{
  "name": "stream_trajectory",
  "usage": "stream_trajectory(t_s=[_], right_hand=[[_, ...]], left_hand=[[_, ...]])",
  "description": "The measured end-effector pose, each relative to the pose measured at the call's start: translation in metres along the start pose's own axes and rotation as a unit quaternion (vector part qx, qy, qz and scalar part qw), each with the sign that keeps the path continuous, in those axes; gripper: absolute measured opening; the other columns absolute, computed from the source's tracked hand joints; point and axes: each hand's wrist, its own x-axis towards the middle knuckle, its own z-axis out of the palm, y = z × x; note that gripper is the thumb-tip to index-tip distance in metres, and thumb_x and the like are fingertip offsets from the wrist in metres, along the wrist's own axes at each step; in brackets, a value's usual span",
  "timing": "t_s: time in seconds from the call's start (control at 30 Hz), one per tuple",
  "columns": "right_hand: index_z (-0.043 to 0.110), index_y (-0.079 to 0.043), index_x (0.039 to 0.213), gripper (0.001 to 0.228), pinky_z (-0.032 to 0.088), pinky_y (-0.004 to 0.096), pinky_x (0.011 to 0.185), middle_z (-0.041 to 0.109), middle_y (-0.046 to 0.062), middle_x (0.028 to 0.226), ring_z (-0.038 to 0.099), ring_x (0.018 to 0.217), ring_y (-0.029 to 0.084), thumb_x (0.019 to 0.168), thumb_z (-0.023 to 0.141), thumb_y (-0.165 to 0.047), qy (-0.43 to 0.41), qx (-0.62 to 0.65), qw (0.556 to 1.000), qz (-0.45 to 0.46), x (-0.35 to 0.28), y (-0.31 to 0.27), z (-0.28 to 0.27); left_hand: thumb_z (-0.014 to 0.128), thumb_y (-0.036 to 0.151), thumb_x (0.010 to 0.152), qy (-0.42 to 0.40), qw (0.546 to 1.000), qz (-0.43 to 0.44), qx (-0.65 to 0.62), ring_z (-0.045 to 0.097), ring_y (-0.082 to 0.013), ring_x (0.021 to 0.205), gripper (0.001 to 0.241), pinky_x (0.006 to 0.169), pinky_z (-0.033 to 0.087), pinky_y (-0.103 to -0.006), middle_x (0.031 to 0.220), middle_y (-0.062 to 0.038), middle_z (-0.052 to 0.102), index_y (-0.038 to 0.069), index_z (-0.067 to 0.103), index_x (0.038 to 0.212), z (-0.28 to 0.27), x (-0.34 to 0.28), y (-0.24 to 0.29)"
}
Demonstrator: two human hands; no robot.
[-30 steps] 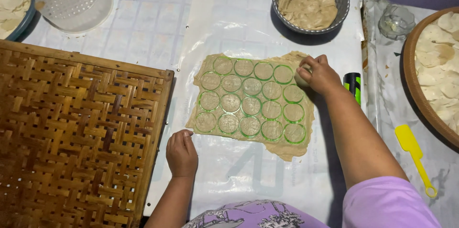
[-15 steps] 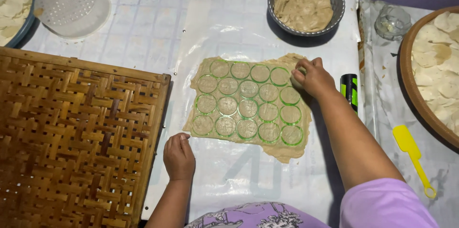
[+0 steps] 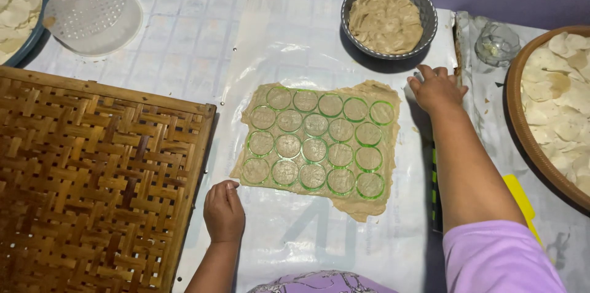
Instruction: Cutting small circular pieces from flattened dough and placing them onto a woven tray.
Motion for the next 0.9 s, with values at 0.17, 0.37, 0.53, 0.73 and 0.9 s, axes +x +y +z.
stream_trajectory(t_s=[0.17,0.37,0.53,0.73,0.9], right_hand=[[0.073,-0.008,0.108,0.033,0.031,0.059,0.096,0.067,0.013,0.113,0.056,0.105,0.034,0.099,0.067,-0.040,0.272,-0.054,0.950,-0.143,-0.027,-0.037,0.011],[0.069,-0.004,0.120,0.028,0.044,0.043,0.098,0.072,0.012,0.122,0.062,0.116,0.030,0.099,0.059,-0.020,0.228,-0.014,0.937,-0.264,-0.027,-0.061,0.055],[0.054,-0.006,0.145,0.048,0.030,0.056,0.117,0.059,0.010,0.147,0.045,0.144,0.027,0.100,0.048,-0.020,0.064,-0.024,0.975,-0.210,-0.022,-0.061,0.061],[0.061,-0.010,0.140,0.045,0.031,0.062,0.108,0.059,0.016,0.124,0.058,0.112,0.037,0.096,0.062,-0.018,0.115,0.044,0.959,-0.257,-0.028,-0.052,0.055],[0.073,-0.012,0.102,0.023,0.041,0.044,0.097,0.053,0.009,0.113,0.052,0.104,0.031,0.084,0.076,-0.024,0.115,0.036,0.955,-0.271,-0.021,-0.050,0.052]], left_hand=[[0.048,0.015,0.104,-0.001,1.000,-0.009,0.003,0.064,-0.0267,0.090,0.023,0.084,0.051,-0.0386,0.098,-0.006,0.072,0.007,0.069,0.098,0.001,0.001,0.001],[0.049,0.016,0.104,0.001,1.000,-0.009,0.006,0.064,-0.0265,0.089,0.023,0.083,0.050,-0.0386,0.097,-0.006,0.071,0.007,0.068,0.098,0.000,0.000,0.001],[0.049,0.014,0.103,-0.006,1.000,-0.012,0.002,0.064,-0.0257,0.088,0.022,0.083,0.051,-0.0382,0.095,-0.006,0.071,0.006,0.068,0.098,-0.002,0.001,0.002],[0.050,0.012,0.103,0.004,1.000,0.009,-0.008,0.064,-0.0275,0.088,0.020,0.083,0.050,-0.0392,0.096,-0.007,0.071,0.006,0.068,0.098,-0.001,0.001,0.003],[0.048,0.014,0.104,-0.001,1.000,0.010,0.006,0.063,-0.0278,0.087,0.022,0.082,0.050,-0.0400,0.096,-0.007,0.070,0.006,0.067,0.097,0.000,0.000,0.000]])
